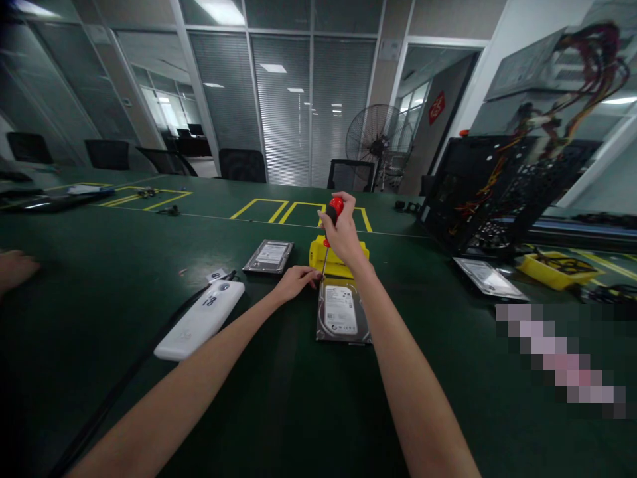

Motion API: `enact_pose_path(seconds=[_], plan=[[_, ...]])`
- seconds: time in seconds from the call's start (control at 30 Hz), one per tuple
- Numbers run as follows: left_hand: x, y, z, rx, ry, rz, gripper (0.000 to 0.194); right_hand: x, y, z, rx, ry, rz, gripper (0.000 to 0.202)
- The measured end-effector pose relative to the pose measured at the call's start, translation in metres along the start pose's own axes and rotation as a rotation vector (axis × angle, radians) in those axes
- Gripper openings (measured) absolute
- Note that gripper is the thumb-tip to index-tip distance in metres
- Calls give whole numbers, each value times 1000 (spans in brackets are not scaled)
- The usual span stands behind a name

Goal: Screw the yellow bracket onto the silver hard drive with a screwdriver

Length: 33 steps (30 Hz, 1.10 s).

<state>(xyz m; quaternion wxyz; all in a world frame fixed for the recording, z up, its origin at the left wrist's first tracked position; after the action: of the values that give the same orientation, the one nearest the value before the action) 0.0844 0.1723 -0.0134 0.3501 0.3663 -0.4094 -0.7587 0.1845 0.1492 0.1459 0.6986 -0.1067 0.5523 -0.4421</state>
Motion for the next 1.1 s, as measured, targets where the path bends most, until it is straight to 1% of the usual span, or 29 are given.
enact_pose_path(seconds=[0.17,0.3,0.43,0.7,0.83,1.1], plan=[[2,0,2,-13,33,18,43,1,-6,-3,1,-26,30,42],[1,-4,-2,49,29,8,31,1,-8,-4,14,-25,32,42],[-2,-10,-1,53,64,-3,27,1,-12,-5,26,-22,44,40],[1,1,-1,-3,65,-24,25,2,-11,-4,35,-10,50,41],[0,-1,-2,-3,70,-12,28,1,-10,-2,19,-4,46,40],[1,-2,-1,-54,83,13,26,1,-12,-6,46,-16,64,40]])
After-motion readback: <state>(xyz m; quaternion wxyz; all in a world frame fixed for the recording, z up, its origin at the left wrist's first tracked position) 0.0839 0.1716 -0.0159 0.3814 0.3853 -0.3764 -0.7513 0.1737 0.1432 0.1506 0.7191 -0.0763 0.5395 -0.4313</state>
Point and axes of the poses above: each hand's wrist, its own x-axis away from the middle knuckle, its own z-axis out of the back of the hand, y = z × x, the point moved 10 cm from there along -x, towards the middle knuckle, and after that the axes turned 11 degrees about x, right-handed, at the moved point
